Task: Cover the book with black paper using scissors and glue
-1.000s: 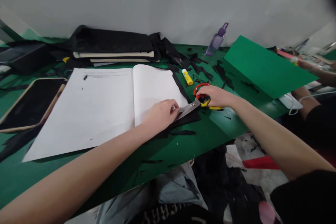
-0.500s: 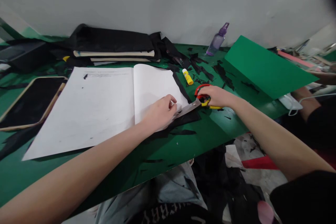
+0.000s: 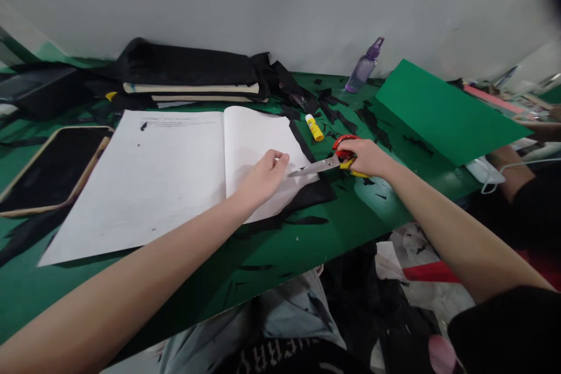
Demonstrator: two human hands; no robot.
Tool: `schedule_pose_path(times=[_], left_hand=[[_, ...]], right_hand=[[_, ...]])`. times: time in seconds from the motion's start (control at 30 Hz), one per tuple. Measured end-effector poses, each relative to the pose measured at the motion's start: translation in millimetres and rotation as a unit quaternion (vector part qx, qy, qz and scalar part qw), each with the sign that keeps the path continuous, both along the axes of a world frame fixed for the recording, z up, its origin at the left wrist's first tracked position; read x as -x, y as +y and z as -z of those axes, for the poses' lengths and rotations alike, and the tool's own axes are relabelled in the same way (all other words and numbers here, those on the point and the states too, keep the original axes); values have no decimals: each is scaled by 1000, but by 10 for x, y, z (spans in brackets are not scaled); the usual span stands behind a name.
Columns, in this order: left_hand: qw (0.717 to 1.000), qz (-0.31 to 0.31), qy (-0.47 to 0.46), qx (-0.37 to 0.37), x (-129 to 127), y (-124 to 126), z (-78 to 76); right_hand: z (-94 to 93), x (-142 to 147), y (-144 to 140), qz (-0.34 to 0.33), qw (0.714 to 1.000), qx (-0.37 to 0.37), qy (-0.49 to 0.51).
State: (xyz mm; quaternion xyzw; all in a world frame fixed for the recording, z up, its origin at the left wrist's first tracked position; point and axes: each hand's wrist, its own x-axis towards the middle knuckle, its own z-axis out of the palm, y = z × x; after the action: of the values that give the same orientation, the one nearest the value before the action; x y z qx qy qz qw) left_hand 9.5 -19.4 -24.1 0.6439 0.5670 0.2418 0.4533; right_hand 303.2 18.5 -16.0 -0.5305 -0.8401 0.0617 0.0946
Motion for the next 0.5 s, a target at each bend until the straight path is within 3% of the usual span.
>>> schedule_pose_path(times=[0.2, 0.33, 0.4, 0.5], left_hand=[[997, -26, -74, 16, 15, 36, 100], [999, -24, -43, 18, 14, 3, 31], [1000, -9, -14, 14, 12, -22, -11], [1000, 15, 1, -15, 10, -35, -22]], right_hand=[[-74, 168, 2, 135, 979, -102, 112], [-140, 428, -7, 241, 915, -190, 263], [-111, 513, 13, 275, 886, -239, 287], [36, 517, 81, 319, 865, -258, 288]])
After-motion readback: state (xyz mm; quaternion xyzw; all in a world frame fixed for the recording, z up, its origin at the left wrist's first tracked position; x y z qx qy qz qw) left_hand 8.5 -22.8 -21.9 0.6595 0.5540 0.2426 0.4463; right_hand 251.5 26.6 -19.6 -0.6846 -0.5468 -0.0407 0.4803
